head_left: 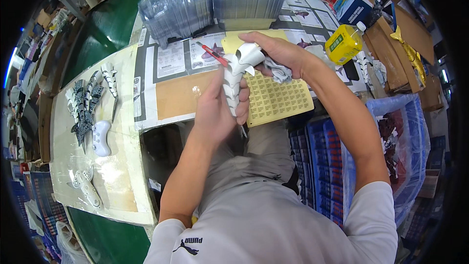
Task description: The person assembles white plastic dolphin-shaped items by attaching patterned tail pieces and wiping them with a cloth. They handle multiple units one at a time, placing finished items on the table and retrieving new ones from a bin.
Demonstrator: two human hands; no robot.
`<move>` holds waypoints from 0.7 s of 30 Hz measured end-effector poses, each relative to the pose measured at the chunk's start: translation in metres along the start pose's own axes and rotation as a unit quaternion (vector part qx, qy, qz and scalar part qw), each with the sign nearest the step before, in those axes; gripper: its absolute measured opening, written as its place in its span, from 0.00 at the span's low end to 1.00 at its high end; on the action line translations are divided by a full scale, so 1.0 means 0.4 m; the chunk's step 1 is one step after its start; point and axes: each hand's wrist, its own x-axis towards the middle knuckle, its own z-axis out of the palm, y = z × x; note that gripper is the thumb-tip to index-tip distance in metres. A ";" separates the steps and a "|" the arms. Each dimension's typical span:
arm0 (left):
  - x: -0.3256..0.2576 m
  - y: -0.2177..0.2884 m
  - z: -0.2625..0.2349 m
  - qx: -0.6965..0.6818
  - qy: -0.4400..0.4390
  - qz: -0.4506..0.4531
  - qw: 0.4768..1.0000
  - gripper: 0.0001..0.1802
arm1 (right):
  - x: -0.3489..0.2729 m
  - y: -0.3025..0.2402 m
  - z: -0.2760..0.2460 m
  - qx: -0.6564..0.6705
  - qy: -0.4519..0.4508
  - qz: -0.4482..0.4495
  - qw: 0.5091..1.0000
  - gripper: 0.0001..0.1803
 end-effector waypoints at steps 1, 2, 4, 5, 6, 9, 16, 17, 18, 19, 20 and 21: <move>-0.001 -0.001 -0.006 0.014 0.001 -0.007 1.000 0.37 | -0.007 -0.009 0.002 -0.030 0.104 -0.038 0.993 0.31; -0.002 -0.001 -0.010 0.008 0.021 -0.009 1.000 0.35 | -0.018 -0.024 0.001 -0.066 0.187 -0.063 0.978 0.33; -0.009 -0.002 -0.013 0.000 0.067 -0.016 0.998 0.32 | -0.043 -0.042 0.019 0.002 0.280 -0.135 0.950 0.30; -0.013 -0.002 -0.012 0.005 0.071 -0.016 0.997 0.31 | -0.047 -0.039 0.038 -0.008 0.237 -0.209 0.949 0.28; -0.018 -0.004 -0.009 0.012 0.072 -0.022 0.997 0.31 | -0.051 -0.020 0.072 -0.015 0.233 -0.272 0.933 0.26; -0.031 -0.017 0.012 0.028 0.134 -0.036 0.990 0.26 | 0.016 0.059 0.163 -0.392 0.256 -0.482 0.740 0.26; -0.061 -0.030 0.036 0.122 0.218 0.006 0.968 0.29 | 0.081 0.164 0.180 -0.060 0.113 -0.258 0.958 0.27; -0.064 -0.028 0.029 0.118 0.168 0.015 0.978 0.29 | 0.074 0.161 0.178 -0.114 0.159 -0.289 0.937 0.27; -0.066 -0.030 0.021 0.112 0.161 0.020 0.980 0.29 | 0.068 0.159 0.181 -0.169 0.199 -0.313 0.913 0.26; -0.070 -0.033 0.012 0.104 0.142 0.023 0.984 0.29 | 0.064 0.159 0.183 -0.229 0.227 -0.338 0.884 0.26; -0.073 -0.031 0.001 0.085 0.187 0.012 0.979 0.28 | 0.066 0.161 0.183 -0.247 0.268 -0.329 0.871 0.24; -0.076 -0.034 -0.010 0.059 0.183 -0.007 0.981 0.28 | 0.072 0.166 0.184 -0.260 0.285 -0.310 0.869 0.23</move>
